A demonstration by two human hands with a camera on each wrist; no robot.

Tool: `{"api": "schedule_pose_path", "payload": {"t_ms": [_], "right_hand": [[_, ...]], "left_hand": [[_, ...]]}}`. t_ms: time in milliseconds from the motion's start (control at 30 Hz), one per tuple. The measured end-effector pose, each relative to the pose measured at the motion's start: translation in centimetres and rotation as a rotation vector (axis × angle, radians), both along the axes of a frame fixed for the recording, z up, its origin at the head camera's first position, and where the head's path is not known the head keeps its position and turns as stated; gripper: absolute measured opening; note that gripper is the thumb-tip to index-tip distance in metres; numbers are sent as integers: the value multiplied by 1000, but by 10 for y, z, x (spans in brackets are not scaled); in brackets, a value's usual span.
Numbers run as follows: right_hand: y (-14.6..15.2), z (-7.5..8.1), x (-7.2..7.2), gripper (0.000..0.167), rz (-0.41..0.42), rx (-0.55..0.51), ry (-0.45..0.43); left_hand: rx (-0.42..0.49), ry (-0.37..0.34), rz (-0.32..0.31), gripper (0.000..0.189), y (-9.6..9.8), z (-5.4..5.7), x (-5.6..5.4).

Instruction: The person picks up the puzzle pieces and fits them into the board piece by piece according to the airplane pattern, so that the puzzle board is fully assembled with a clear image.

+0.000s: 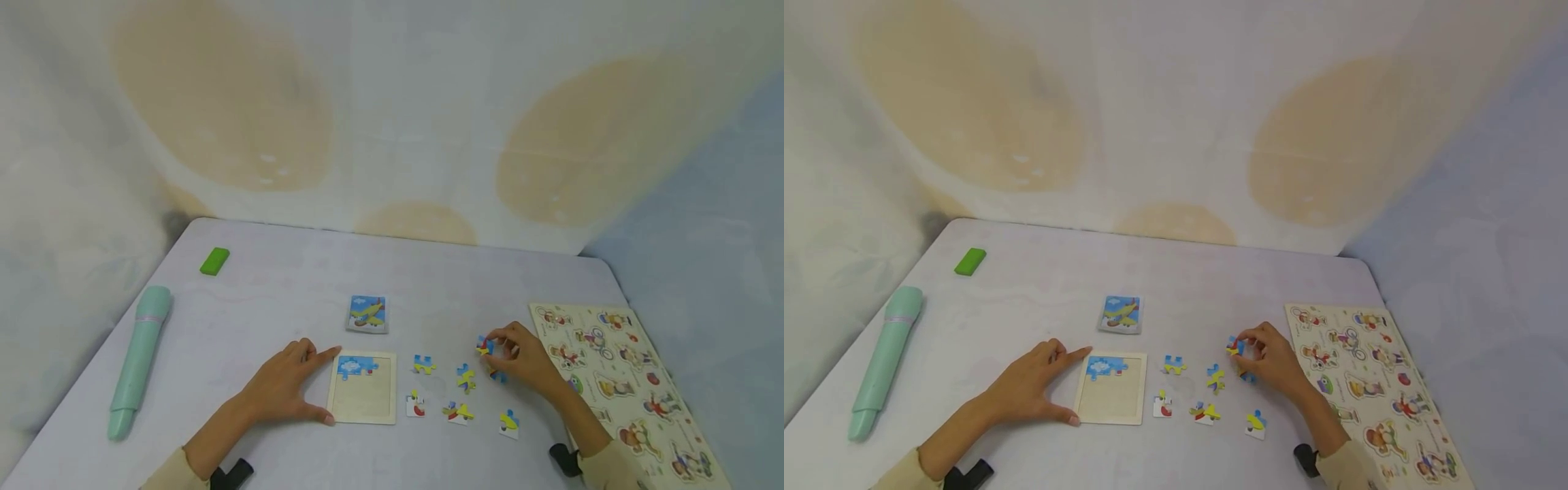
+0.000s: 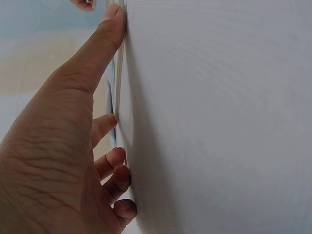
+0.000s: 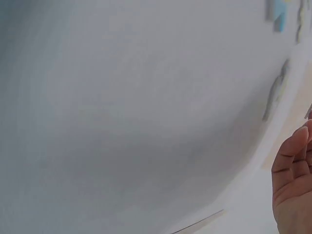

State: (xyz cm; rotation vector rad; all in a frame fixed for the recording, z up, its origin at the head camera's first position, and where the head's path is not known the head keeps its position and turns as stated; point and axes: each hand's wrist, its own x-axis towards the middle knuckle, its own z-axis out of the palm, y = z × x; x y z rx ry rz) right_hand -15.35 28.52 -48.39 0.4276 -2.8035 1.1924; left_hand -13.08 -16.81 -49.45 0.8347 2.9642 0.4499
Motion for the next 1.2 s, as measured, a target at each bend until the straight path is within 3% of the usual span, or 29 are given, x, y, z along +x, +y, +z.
{"api": "schedule_pose_path", "payload": {"t_ms": [233,667,967,1200], "right_hand": [[-14,8,4,30,29,-62,-13],[-59,19,5,31,141,-20,-7],[-95,25,5,27,197,95,-12],[-109,26,4,26,246,171,40]], "left_hand": [[-25,-8,5,113,2,-2,-3],[-23,-26,10,115,6,-1,-6],[15,-1,-9,111,8,3,-5],[14,-14,-5,112,11,4,-3]]}}
